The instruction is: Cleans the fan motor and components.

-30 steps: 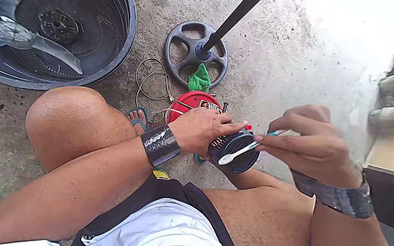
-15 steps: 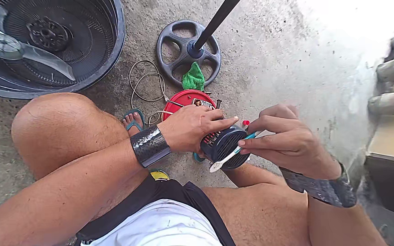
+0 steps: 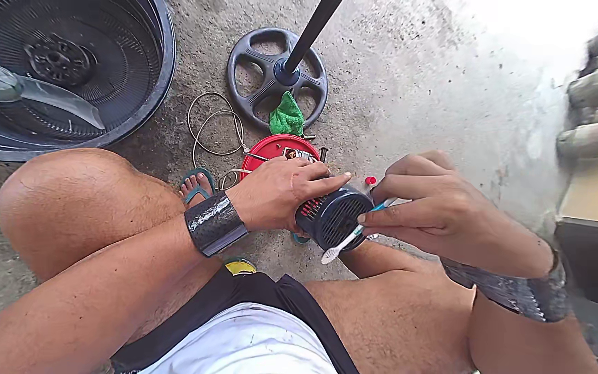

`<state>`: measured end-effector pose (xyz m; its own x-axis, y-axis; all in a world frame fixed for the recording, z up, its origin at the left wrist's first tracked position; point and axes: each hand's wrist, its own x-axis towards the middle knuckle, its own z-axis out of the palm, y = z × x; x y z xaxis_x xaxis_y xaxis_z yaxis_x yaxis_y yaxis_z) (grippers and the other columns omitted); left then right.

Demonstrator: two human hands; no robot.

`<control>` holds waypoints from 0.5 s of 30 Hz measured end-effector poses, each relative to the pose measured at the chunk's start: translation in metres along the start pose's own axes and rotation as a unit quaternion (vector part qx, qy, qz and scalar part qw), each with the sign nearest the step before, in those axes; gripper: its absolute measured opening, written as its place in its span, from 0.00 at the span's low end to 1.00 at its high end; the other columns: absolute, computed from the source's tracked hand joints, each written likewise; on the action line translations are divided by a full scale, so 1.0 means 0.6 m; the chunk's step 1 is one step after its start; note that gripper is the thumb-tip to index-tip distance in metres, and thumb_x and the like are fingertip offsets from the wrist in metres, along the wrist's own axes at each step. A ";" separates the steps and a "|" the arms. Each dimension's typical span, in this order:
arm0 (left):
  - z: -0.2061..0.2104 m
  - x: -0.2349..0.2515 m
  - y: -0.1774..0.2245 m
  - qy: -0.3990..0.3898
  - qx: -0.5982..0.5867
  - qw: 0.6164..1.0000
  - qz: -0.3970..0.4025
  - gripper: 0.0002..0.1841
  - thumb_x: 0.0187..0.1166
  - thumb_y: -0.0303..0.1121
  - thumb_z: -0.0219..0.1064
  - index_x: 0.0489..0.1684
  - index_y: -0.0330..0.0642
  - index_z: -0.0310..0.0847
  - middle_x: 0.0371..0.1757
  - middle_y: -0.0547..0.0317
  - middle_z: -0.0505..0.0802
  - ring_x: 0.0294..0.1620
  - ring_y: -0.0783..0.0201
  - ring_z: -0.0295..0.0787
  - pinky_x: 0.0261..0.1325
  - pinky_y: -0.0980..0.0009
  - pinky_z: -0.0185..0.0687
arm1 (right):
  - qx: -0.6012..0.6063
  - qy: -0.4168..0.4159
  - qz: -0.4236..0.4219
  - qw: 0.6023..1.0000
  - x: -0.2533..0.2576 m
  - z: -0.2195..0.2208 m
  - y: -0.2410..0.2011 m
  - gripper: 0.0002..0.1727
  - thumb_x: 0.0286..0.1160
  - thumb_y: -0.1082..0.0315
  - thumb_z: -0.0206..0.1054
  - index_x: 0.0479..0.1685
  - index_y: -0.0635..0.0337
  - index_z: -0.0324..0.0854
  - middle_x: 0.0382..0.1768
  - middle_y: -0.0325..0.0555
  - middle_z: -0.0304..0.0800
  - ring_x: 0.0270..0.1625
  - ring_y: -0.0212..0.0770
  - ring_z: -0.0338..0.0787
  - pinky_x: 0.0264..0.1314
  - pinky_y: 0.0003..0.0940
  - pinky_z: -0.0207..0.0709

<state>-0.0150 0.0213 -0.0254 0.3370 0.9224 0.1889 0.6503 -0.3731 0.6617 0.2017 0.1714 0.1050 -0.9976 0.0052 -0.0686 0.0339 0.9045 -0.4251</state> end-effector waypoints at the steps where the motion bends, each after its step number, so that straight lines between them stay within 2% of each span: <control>1: 0.000 0.000 0.000 0.002 0.002 1.000 0.000 0.55 0.47 0.59 0.86 0.88 0.64 0.66 0.74 0.64 0.84 0.73 0.58 0.79 0.64 0.55 0.80 | 0.005 -0.016 0.005 1.000 -0.003 -0.002 0.002 0.08 0.77 0.52 0.72 0.43 0.31 0.98 0.37 0.28 0.89 0.51 0.34 0.81 0.60 0.43 0.66; 4: 0.000 0.000 0.000 0.007 -0.004 1.000 -0.004 0.56 0.46 0.58 0.87 0.88 0.63 0.66 0.73 0.63 0.85 0.72 0.57 0.80 0.61 0.55 0.81 | 0.017 0.074 0.004 0.997 -0.005 -0.003 0.002 0.05 0.73 0.58 0.78 0.41 0.37 0.99 0.37 0.34 0.89 0.52 0.38 0.81 0.59 0.44 0.64; 5: 0.000 0.000 0.000 0.007 -0.005 1.000 -0.003 0.56 0.46 0.58 0.88 0.88 0.63 0.66 0.73 0.62 0.85 0.71 0.57 0.81 0.61 0.54 0.81 | 0.017 0.071 0.003 0.997 -0.005 -0.002 0.004 0.05 0.73 0.58 0.78 0.40 0.37 0.99 0.36 0.34 0.89 0.52 0.38 0.81 0.59 0.44 0.65; 8: -0.004 0.000 -0.001 0.015 0.000 1.000 -0.010 0.56 0.47 0.60 0.86 0.88 0.61 0.67 0.74 0.61 0.85 0.73 0.56 0.80 0.63 0.53 0.81 | 0.010 -0.020 0.044 0.999 -0.025 -0.023 0.032 0.06 0.72 0.51 0.74 0.38 0.31 0.98 0.35 0.25 0.87 0.51 0.33 0.82 0.57 0.42 0.67; 10: -0.010 -0.002 -0.008 0.028 -0.005 0.999 -0.021 0.56 0.46 0.59 0.86 0.88 0.58 0.67 0.74 0.60 0.85 0.73 0.56 0.81 0.67 0.52 0.81 | -0.002 0.030 0.083 0.996 -0.055 -0.050 0.049 0.06 0.69 0.52 0.77 0.34 0.37 0.98 0.34 0.29 0.88 0.49 0.36 0.83 0.57 0.43 0.70; 12: -0.015 -0.006 -0.014 0.031 -0.015 0.999 -0.034 0.58 0.45 0.59 0.87 0.89 0.57 0.65 0.73 0.62 0.85 0.72 0.58 0.81 0.68 0.54 0.81 | -0.026 0.119 0.112 0.986 -0.083 -0.066 0.059 0.08 0.67 0.53 0.79 0.35 0.44 0.98 0.35 0.36 0.90 0.50 0.40 0.84 0.60 0.46 0.72; 14: -0.019 -0.008 -0.017 0.034 -0.027 0.998 -0.045 0.59 0.44 0.59 0.87 0.89 0.57 0.65 0.72 0.62 0.85 0.72 0.60 0.81 0.69 0.56 0.81 | -0.012 0.187 0.117 0.975 -0.091 -0.059 0.063 0.09 0.66 0.56 0.80 0.37 0.49 0.97 0.38 0.38 0.91 0.51 0.38 0.85 0.61 0.42 0.74; 15: -0.020 -0.010 -0.016 0.030 -0.031 0.998 -0.053 0.58 0.44 0.58 0.88 0.89 0.58 0.65 0.74 0.63 0.84 0.73 0.61 0.81 0.70 0.56 0.81 | 0.013 0.195 0.111 0.975 -0.089 -0.049 0.061 0.08 0.66 0.57 0.81 0.38 0.48 0.96 0.38 0.36 0.90 0.50 0.35 0.86 0.57 0.36 0.78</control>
<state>-0.0312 0.0204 -0.0243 0.2270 0.9610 0.1577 0.6357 -0.2689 0.7236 0.2543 0.2168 0.1194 -0.9127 0.3648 0.1841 0.2473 0.8518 -0.4619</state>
